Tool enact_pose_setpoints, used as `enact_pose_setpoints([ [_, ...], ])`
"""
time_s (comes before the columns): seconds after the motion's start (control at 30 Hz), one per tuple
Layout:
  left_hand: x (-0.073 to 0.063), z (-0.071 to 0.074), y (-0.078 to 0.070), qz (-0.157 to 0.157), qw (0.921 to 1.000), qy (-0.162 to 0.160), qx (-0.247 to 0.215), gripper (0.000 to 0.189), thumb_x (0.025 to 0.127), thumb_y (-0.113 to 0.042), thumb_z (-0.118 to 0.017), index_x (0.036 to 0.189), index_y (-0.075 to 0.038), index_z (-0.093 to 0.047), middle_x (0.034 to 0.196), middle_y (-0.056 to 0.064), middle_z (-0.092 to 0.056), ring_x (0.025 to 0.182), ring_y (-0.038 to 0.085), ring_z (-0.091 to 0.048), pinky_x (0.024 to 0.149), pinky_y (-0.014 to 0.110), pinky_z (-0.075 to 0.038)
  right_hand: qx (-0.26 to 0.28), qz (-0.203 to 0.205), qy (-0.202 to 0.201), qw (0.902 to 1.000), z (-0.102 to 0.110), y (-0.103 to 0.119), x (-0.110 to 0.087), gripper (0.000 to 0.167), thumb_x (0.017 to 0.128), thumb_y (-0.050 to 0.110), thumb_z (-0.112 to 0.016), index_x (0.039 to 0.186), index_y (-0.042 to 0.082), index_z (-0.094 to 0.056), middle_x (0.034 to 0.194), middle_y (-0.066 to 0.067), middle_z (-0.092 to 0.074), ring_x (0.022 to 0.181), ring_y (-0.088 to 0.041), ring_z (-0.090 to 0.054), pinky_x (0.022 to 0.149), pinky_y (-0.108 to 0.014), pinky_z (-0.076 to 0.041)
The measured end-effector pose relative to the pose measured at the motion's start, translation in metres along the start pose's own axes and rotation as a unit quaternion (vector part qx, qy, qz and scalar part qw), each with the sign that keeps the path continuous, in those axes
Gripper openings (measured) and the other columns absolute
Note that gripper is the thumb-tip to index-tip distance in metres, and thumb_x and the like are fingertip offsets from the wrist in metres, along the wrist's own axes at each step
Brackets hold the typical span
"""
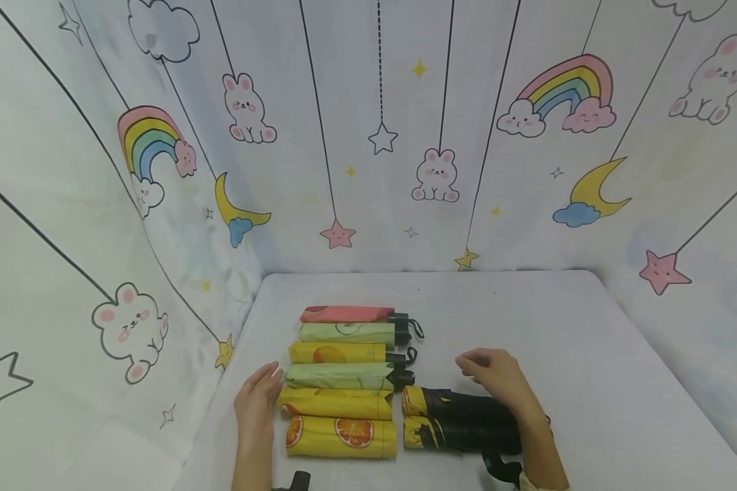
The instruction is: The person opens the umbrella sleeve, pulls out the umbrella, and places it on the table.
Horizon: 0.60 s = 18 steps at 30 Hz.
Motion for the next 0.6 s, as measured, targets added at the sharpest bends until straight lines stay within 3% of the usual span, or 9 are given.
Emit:
enact_pose_setpoints([
  [0.33, -0.001, -0.009, 0.002, 0.006, 0.9996, 0.000, 0.026, 0.050, 0.101, -0.012, -0.068, 0.148, -0.003, -0.053, 0.151, 0.011, -0.058, 0.120, 0.012, -0.063, 0.098, 0.018, -0.052, -0.011, 0.025, 0.019, 0.9994, -0.018, 0.020, 0.014, 0.028, 0.102, 0.026, -0.068, 0.114, 0.002, -0.076, 0.102, -0.010, -0.078, 0.090, -0.027, -0.075, 0.081, -0.047, -0.064],
  [0.6, -0.002, -0.014, 0.004, 0.007, 0.9995, -0.002, 0.030, 0.048, 0.101, -0.010, -0.067, 0.148, -0.004, -0.055, 0.152, 0.013, -0.056, 0.124, 0.010, -0.063, 0.104, 0.021, -0.051, 0.005, 0.013, 0.037, 0.9992, -0.031, 0.030, 0.025, 0.029, 0.100, 0.026, -0.071, 0.111, -0.001, -0.076, 0.098, -0.010, -0.078, 0.085, -0.027, -0.076, 0.073, -0.042, -0.065],
])
Point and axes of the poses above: each hand's wrist, its own x-axis towards the middle knuckle, its own z-axis out of the back of the hand, y = z × x, the point moved 3 cm from there along x, towards the middle knuckle
